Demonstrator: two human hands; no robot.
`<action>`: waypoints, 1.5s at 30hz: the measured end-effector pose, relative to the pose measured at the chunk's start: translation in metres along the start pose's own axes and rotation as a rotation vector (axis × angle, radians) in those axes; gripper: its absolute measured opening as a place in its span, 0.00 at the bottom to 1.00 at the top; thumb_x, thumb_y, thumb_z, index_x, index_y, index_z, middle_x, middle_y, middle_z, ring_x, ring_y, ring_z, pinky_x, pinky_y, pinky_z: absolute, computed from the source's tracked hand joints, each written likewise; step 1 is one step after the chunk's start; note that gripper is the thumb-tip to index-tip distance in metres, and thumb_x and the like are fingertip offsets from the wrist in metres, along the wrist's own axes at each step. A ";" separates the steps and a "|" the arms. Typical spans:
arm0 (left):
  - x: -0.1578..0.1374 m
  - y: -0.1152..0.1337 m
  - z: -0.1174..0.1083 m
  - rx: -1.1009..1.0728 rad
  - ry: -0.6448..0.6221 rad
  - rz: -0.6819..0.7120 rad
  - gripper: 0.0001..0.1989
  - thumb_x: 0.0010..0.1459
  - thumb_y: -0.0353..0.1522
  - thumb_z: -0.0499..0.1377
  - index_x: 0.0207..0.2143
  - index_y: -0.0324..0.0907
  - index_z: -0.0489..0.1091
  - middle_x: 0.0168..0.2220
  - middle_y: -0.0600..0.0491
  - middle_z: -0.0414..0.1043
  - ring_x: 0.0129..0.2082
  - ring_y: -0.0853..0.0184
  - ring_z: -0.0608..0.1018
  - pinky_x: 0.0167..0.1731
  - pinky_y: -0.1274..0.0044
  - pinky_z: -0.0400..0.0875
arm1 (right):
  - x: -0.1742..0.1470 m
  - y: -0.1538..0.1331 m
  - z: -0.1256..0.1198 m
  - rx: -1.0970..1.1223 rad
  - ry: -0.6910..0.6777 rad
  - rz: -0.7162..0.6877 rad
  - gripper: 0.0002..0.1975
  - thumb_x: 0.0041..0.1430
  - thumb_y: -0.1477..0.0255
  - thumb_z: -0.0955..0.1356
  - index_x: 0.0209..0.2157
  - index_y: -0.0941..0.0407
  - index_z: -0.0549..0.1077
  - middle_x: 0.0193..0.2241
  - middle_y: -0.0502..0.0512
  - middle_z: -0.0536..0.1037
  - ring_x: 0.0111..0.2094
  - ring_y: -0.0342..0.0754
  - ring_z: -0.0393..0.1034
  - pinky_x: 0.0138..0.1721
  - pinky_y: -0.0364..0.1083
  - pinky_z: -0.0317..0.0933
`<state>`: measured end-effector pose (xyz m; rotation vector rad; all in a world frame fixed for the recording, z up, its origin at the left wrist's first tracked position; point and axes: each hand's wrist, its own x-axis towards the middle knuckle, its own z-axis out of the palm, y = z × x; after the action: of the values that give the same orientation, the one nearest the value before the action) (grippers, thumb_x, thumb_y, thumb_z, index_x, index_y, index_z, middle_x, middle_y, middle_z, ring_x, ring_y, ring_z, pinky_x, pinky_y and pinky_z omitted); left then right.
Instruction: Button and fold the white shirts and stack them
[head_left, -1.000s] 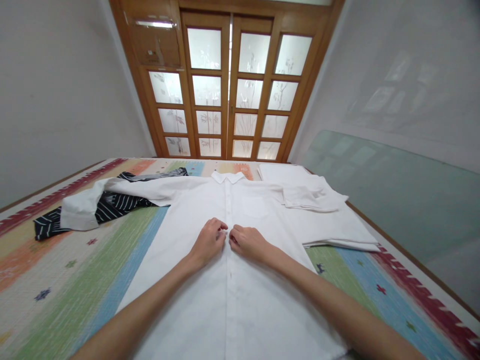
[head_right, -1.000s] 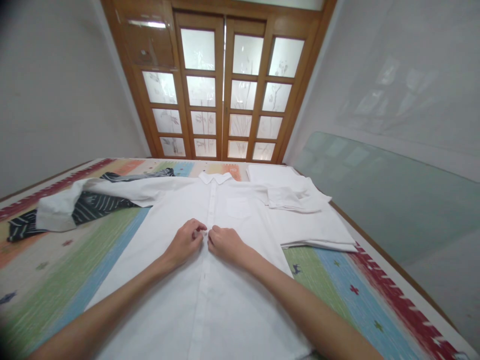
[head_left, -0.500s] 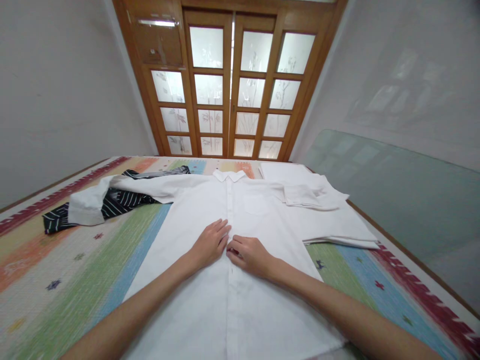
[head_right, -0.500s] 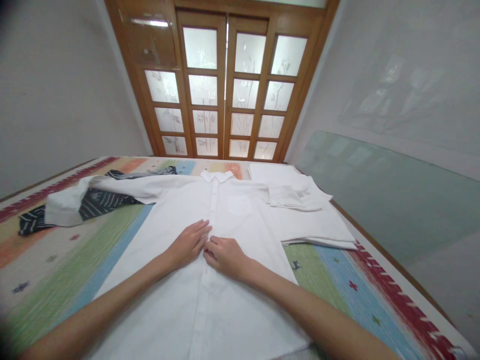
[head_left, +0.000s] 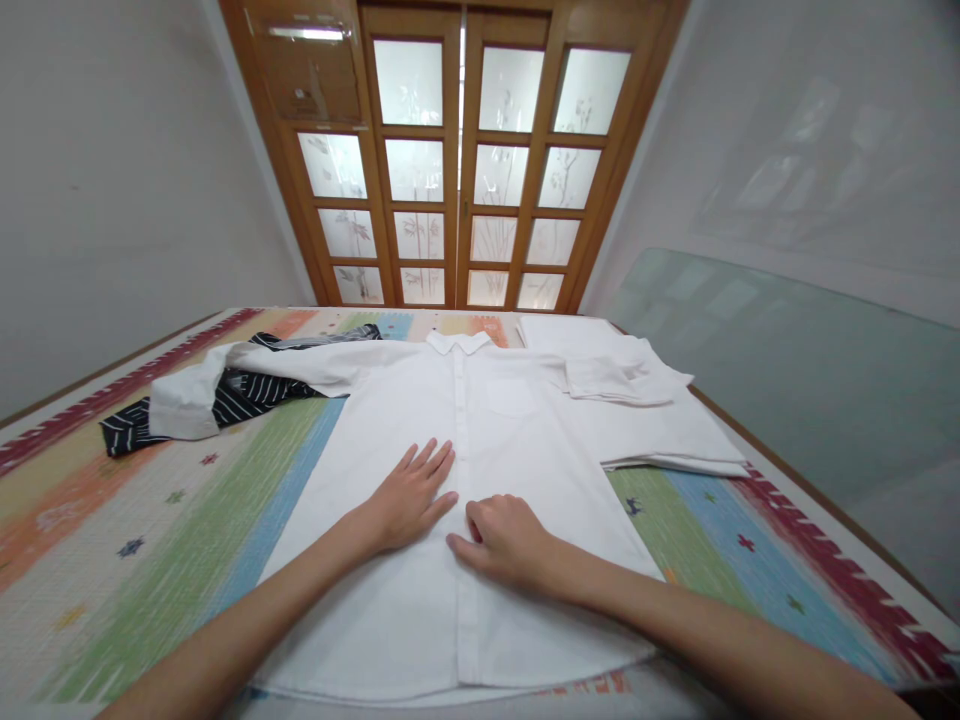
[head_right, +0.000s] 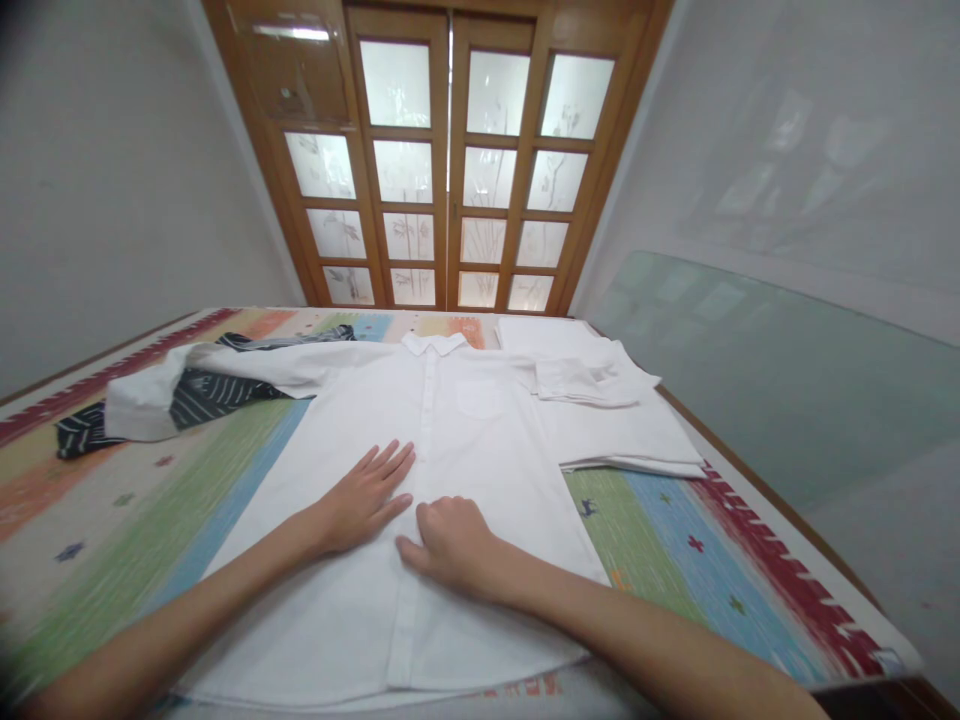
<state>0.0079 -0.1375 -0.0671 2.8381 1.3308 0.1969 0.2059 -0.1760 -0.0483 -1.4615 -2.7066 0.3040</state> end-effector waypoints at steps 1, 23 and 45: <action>-0.003 0.002 -0.001 0.004 -0.010 0.002 0.31 0.67 0.45 0.41 0.66 0.37 0.51 0.68 0.43 0.48 0.68 0.55 0.49 0.64 0.61 0.47 | 0.002 -0.002 -0.001 -0.008 -0.009 0.050 0.18 0.62 0.60 0.62 0.31 0.59 0.76 0.29 0.61 0.79 0.31 0.51 0.73 0.31 0.45 0.56; -0.018 0.015 -0.003 -0.088 0.255 0.028 0.14 0.62 0.26 0.50 0.48 0.40 0.69 0.53 0.45 0.70 0.51 0.59 0.70 0.51 0.64 0.68 | 0.011 0.010 -0.017 0.353 -0.021 0.066 0.06 0.50 0.74 0.66 0.27 0.59 0.75 0.24 0.55 0.78 0.25 0.44 0.69 0.28 0.41 0.54; 0.003 0.050 -0.024 -0.721 -0.139 -0.351 0.07 0.51 0.31 0.54 0.29 0.40 0.72 0.24 0.55 0.73 0.25 0.68 0.74 0.29 0.78 0.63 | 0.013 0.047 0.002 0.925 -0.153 0.073 0.08 0.46 0.79 0.63 0.29 0.59 0.72 0.15 0.42 0.67 0.16 0.37 0.58 0.19 0.37 0.49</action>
<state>0.0453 -0.1680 -0.0401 1.9664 1.3467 0.3738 0.2377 -0.1403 -0.0600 -1.2355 -2.0563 1.4630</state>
